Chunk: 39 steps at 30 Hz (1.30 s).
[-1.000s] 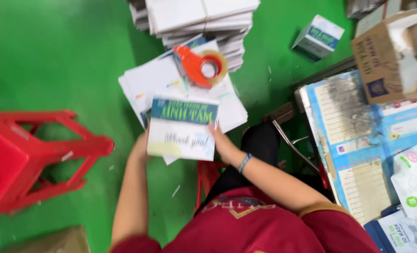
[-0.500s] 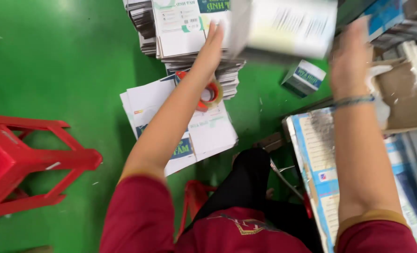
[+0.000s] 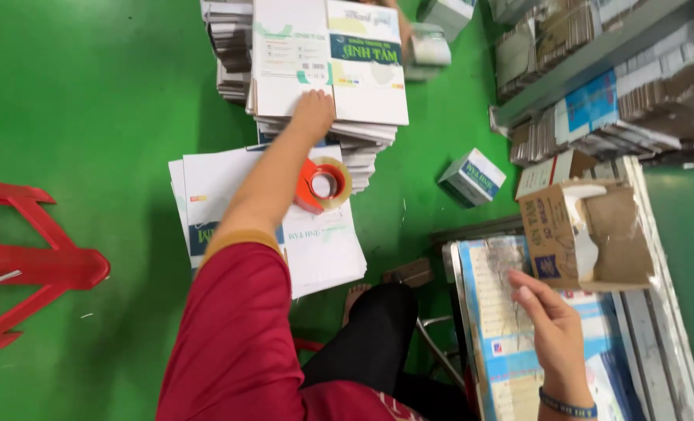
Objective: Packing individual face mask packets into cardboard boxes and taping the boxes shut.
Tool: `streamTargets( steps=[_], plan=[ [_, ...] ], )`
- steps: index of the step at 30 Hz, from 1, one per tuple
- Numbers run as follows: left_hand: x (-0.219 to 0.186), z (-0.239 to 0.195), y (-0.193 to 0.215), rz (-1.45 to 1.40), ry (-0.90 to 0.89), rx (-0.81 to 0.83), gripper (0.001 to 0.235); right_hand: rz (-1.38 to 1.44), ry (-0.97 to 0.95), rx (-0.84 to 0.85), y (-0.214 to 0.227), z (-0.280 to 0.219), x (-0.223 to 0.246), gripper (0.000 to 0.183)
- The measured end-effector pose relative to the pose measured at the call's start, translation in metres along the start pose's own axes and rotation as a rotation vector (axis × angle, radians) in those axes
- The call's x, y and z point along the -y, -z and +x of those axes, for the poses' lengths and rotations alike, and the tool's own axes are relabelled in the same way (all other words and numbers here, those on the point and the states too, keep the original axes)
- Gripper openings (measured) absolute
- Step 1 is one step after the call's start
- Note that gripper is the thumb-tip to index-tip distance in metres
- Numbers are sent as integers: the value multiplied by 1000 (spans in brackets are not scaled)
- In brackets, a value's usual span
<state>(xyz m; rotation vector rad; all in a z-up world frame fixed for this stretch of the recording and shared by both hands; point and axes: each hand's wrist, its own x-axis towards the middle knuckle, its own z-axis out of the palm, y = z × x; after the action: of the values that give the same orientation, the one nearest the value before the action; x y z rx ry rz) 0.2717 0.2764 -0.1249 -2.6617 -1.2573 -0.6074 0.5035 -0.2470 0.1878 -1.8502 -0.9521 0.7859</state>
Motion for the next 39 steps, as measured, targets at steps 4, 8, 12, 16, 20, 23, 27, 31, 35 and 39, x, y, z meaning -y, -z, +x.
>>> streamTargets(
  steps=[4, 8, 12, 16, 20, 23, 27, 31, 35, 39],
  plan=[
    [9, 11, 120, -142, -126, -141, 14, 5, 15, -20, -6, -12, 17, 28],
    [27, -78, 360, -333, -158, -483, 12, -7, 135, -5, -15, -19, 45, 27],
    [24, -171, 505, -377, -253, -214, 13, -61, 240, 124, -52, -22, 116, 26],
    [32, -223, 497, -479, -369, 136, 19, -53, 361, 752, -155, -12, 165, 57],
    [-2, -252, 445, -346, -303, 90, 40, -380, 295, 956, -245, -6, 120, 65],
    [-33, -271, 438, -317, -271, -19, 55, -260, 229, 885, -248, 8, 94, 65],
    [-47, -294, 451, -458, -241, -30, 53, 18, 93, 841, -228, 25, 44, 54],
    [-58, -326, 478, -415, -282, -47, 33, 98, 102, 751, -213, 20, 63, 34],
    [-54, -360, 528, -410, -337, 172, 20, -379, 551, 194, -230, 5, 94, 16],
    [-49, -366, 531, -320, -179, 421, 29, -401, 666, -2, -274, 9, 103, 16]
  ],
)
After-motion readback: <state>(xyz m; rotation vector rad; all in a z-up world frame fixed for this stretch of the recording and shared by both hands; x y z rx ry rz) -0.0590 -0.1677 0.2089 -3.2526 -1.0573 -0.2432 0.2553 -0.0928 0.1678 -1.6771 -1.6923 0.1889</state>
